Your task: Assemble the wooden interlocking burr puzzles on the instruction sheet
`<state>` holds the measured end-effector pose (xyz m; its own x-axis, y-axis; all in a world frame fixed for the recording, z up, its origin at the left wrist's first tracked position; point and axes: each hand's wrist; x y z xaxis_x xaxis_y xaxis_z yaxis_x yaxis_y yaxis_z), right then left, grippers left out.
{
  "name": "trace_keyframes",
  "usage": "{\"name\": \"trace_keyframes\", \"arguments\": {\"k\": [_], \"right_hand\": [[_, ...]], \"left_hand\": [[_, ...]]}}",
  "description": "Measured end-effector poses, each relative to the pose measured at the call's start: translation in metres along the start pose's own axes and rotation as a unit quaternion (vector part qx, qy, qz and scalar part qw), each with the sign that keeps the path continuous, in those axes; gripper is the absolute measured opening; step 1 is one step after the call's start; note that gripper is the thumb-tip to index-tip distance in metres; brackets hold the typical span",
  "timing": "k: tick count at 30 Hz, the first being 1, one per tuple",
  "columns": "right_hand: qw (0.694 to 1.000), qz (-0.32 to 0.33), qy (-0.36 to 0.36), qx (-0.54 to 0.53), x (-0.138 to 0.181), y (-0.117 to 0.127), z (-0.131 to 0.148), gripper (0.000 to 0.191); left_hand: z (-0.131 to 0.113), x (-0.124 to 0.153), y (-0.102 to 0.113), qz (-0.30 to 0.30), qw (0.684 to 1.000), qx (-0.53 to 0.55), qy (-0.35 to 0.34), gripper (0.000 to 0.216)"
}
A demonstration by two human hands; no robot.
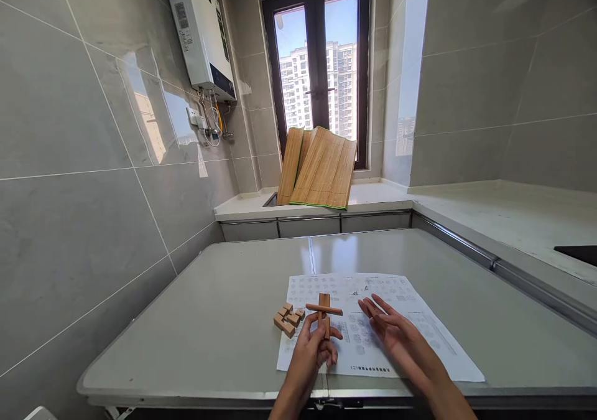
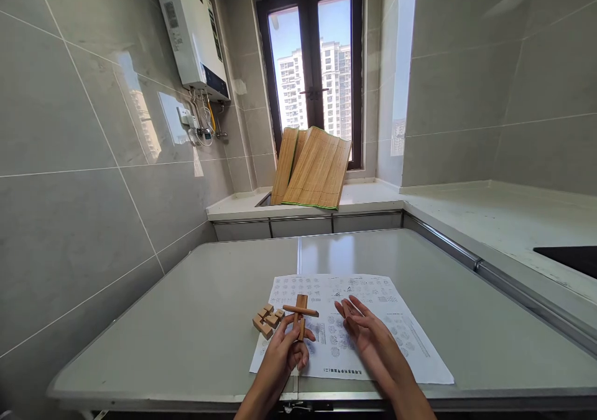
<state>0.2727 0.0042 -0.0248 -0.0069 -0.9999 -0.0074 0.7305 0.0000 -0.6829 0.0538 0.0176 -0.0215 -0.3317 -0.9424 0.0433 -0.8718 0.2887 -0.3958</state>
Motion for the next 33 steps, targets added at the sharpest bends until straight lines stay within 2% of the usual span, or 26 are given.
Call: {"name": "trace_keyframes", "arguments": {"k": [5,9,14,19,23,28,33], "right_hand": [[0.995,0.013,-0.089,-0.036,0.004,-0.013,0.004,0.044],[0.994,0.015,-0.107,-0.028,0.004,-0.017,-0.006,0.040],[0.994,-0.022,-0.079,0.077,0.006,-0.026,-0.015,0.041],[0.981,0.031,-0.035,0.187,0.009,-0.041,-0.019,0.045],[0.963,0.069,0.023,0.261,0.011,-0.052,-0.022,0.045],[0.946,0.126,0.066,0.291,0.018,-0.065,-0.021,0.041],[0.951,0.123,0.078,0.273,0.020,-0.074,-0.021,0.031]], "left_hand": [[0.001,-0.002,0.001,-0.023,1.000,0.011,-0.017,0.052],[0.005,-0.006,0.002,-0.038,0.999,0.023,-0.025,0.052],[0.002,-0.004,0.000,-0.049,0.998,0.043,-0.026,0.051],[-0.005,0.002,-0.003,-0.045,0.995,0.087,0.008,0.048],[-0.006,0.001,0.000,-0.040,0.992,0.116,0.004,0.046],[-0.003,-0.001,0.005,-0.046,0.989,0.139,0.001,0.043],[-0.001,-0.002,0.008,-0.048,0.988,0.146,-0.006,0.041]]}}
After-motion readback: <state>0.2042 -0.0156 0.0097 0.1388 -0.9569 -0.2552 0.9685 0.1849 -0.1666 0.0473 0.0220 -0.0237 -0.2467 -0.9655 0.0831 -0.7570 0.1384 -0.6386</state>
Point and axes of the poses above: each hand's wrist, its own x-axis away from the middle knuckle, its own y-axis out of the back of the hand, z = x × y, and after that the axes turned 1 degree about z, right-handed
